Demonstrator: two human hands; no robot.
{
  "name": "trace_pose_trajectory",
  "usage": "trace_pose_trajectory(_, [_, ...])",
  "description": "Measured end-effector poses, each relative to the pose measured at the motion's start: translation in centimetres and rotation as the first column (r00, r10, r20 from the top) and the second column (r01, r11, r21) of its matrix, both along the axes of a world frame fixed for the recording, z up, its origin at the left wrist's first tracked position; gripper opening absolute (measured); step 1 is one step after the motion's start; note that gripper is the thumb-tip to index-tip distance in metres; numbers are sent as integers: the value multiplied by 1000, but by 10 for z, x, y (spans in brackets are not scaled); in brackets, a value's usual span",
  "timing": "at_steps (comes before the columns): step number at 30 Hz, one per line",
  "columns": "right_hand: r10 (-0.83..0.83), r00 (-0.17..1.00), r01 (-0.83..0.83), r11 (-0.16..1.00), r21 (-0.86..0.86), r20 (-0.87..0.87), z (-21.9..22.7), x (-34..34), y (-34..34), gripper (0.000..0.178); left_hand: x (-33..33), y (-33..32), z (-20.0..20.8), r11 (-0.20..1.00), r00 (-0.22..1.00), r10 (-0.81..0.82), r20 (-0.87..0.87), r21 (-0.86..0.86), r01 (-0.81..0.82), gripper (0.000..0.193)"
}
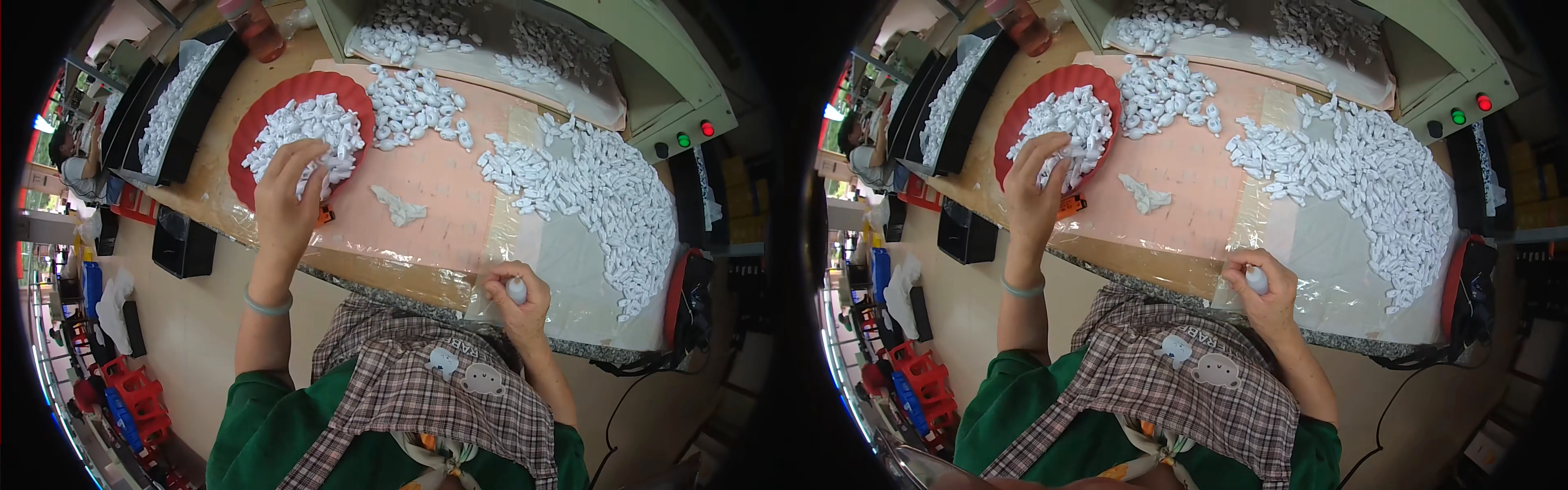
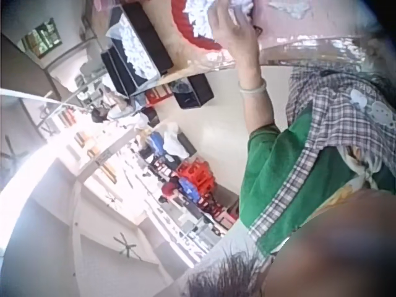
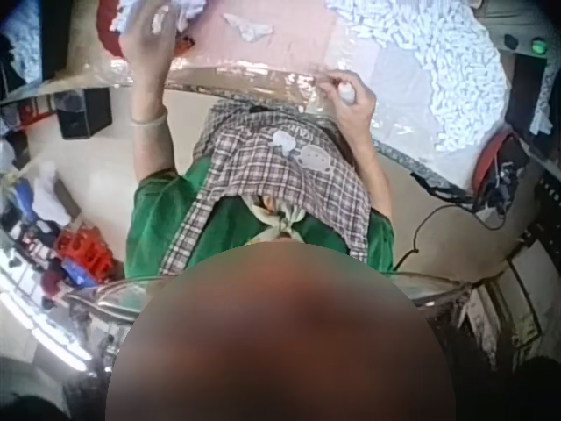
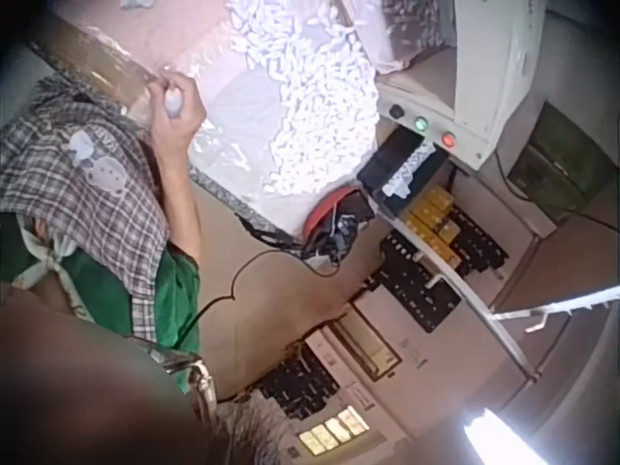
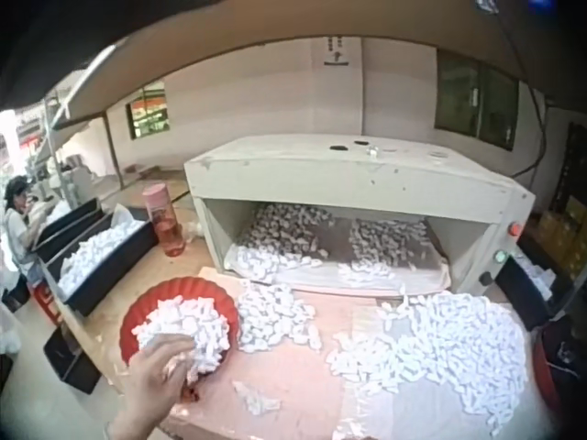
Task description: Applying glue to small white plastic components at a factory workstation.
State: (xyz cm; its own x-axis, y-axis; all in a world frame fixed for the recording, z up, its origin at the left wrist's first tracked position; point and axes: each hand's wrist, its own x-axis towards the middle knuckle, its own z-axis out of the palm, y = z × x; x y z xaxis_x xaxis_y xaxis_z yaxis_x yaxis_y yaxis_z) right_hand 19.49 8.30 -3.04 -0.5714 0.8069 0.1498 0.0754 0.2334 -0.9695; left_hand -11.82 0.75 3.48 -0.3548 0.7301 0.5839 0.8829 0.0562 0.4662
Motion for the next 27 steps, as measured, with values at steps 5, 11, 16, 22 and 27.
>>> trace_pose_trajectory(5, [-9, 1000, 8, 999, 38, 21, 3, -2, 2, 12, 14, 39, -3, 995, 980, -100, -174, -4, 101, 27])
trace_pose_trajectory(11, [-10, 999, 10, 1000, -4, 37, -3, -4, -2, 19, 45, 118, -37, 929, 914, -371, -162, -50, 368, 25])
trace_pose_trajectory(16, [-5, 999, 4, 1000, 16, 53, -1, -4, -1, 19, 49, 148, -49, 889, 872, -449, -195, -196, 414, 25])
trace_pose_trajectory(22, [7, 998, -7, 1000, 7, 64, 0, 1, 4, 18, 52, 154, -55, 860, 816, -496, -298, -294, 416, 23])
trace_pose_trajectory(27, [-24, 996, 22, 999, 31, 81, -2, 5, 2, 17, 61, 153, -49, 846, 786, -533, -313, -177, 504, 16])
